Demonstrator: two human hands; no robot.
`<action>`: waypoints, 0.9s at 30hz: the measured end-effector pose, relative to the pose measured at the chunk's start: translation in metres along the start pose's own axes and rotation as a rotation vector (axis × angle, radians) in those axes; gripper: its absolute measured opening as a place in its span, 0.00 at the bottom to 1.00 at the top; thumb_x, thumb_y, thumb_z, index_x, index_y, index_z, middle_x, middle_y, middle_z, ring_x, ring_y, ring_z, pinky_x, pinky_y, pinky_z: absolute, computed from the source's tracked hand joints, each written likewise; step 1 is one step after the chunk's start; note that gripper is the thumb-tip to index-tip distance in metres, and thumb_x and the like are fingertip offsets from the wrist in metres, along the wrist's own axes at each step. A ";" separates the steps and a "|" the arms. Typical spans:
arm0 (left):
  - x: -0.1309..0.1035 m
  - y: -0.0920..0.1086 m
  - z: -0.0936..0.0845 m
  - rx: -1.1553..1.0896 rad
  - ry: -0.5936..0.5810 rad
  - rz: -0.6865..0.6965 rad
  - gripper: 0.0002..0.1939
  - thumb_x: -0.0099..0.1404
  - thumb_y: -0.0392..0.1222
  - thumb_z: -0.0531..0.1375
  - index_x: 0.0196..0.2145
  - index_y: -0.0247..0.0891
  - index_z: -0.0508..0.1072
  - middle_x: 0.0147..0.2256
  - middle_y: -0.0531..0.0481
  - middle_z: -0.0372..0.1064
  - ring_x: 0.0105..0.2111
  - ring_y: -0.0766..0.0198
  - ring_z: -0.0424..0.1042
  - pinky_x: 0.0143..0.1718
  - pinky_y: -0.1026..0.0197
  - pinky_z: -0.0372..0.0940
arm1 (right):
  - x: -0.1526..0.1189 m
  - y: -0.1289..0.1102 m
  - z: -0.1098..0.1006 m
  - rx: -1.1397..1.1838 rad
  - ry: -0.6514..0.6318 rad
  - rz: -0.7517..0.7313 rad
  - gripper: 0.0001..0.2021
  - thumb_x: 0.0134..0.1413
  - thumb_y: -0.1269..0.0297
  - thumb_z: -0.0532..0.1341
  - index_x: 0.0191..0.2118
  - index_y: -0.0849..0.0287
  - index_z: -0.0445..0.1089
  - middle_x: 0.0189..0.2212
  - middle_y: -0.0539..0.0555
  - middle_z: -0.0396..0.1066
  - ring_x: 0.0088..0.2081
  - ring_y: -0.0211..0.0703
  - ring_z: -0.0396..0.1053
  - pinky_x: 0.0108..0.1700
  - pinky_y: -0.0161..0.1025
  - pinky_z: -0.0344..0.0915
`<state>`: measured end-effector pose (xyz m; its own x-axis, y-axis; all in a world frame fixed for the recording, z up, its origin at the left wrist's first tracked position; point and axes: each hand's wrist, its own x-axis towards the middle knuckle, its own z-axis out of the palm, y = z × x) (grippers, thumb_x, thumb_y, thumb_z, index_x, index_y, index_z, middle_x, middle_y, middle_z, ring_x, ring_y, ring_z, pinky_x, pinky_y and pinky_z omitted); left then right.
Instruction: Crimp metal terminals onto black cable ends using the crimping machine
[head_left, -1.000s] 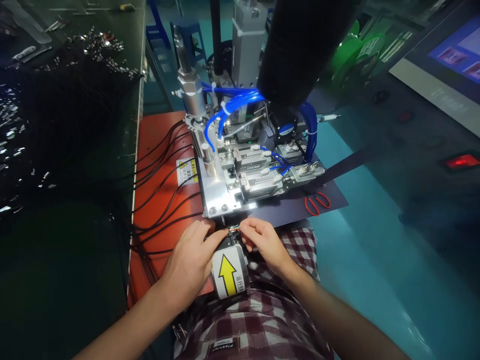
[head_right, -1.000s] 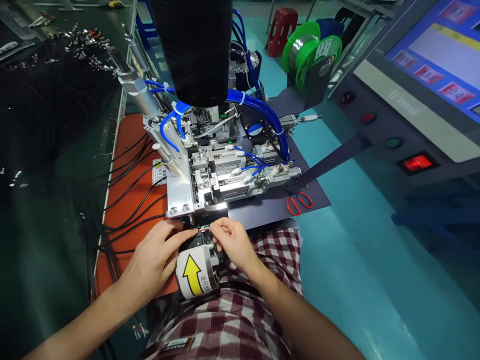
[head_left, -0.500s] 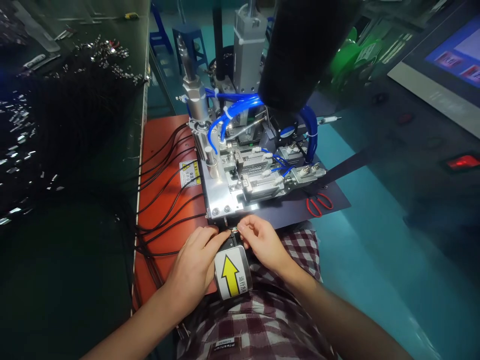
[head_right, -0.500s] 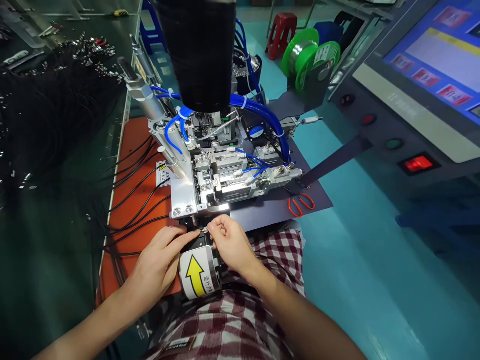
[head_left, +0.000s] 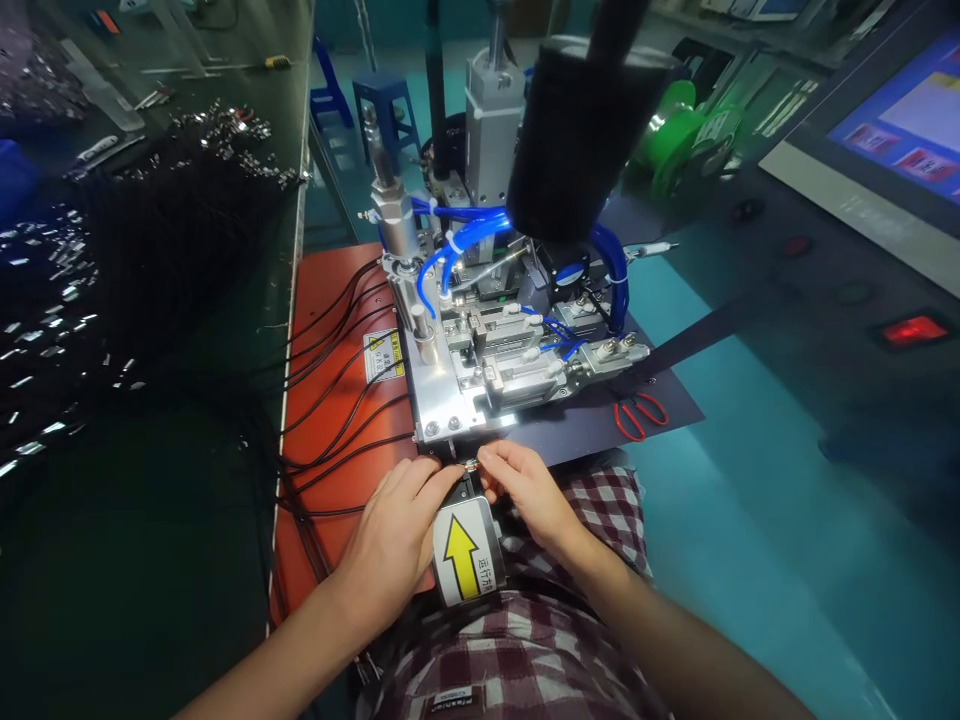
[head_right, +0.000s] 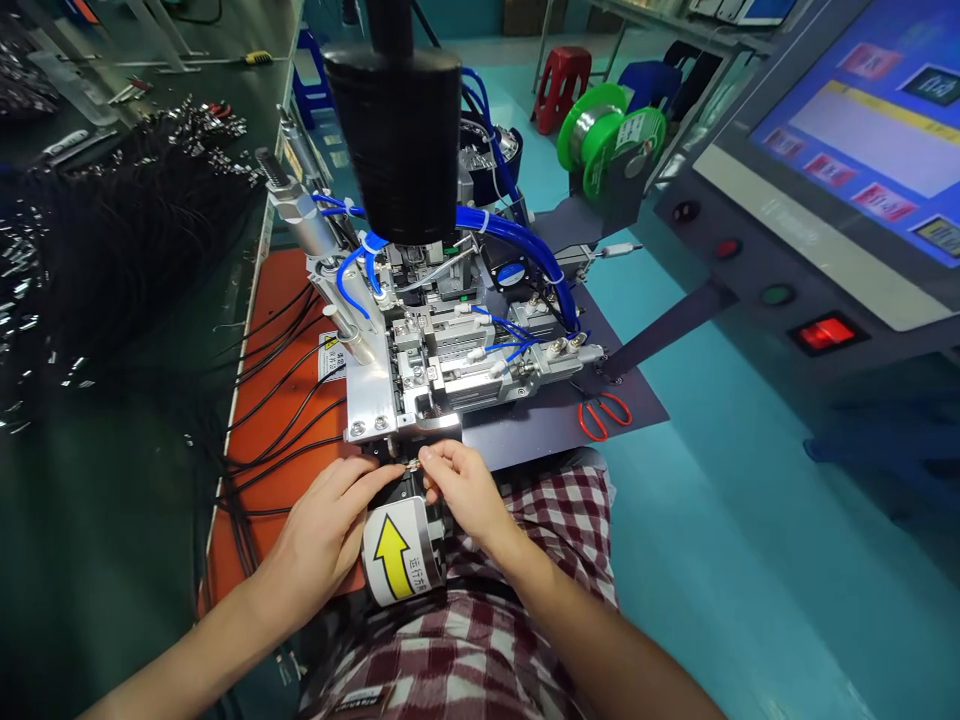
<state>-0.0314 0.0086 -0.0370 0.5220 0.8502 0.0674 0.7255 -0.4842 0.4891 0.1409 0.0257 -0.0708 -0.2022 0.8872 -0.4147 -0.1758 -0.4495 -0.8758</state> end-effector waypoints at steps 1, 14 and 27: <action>0.000 0.001 0.000 0.007 -0.013 -0.006 0.18 0.64 0.28 0.47 0.50 0.33 0.66 0.39 0.43 0.64 0.37 0.58 0.62 0.38 0.56 0.64 | 0.000 0.000 0.001 -0.014 0.011 -0.009 0.17 0.47 0.50 0.61 0.25 0.59 0.62 0.19 0.45 0.60 0.20 0.33 0.57 0.25 0.34 0.54; -0.018 0.002 0.002 -0.006 0.085 -0.063 0.18 0.65 0.28 0.45 0.50 0.37 0.62 0.43 0.43 0.63 0.44 0.58 0.64 0.46 0.52 0.65 | -0.009 0.008 -0.010 0.014 0.013 -0.017 0.18 0.49 0.48 0.60 0.28 0.61 0.64 0.21 0.46 0.61 0.21 0.34 0.57 0.26 0.34 0.52; -0.062 -0.003 0.014 0.406 0.151 -0.216 0.25 0.66 0.35 0.48 0.60 0.41 0.54 0.53 0.40 0.58 0.53 0.49 0.59 0.49 0.47 0.63 | -0.050 0.028 -0.051 -0.031 0.191 0.013 0.17 0.45 0.50 0.63 0.23 0.59 0.63 0.19 0.45 0.59 0.20 0.34 0.54 0.24 0.33 0.51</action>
<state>-0.0597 -0.0460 -0.0544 0.2911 0.9461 0.1421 0.9422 -0.3092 0.1291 0.1950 -0.0265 -0.0872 -0.0173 0.8865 -0.4624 -0.1436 -0.4599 -0.8763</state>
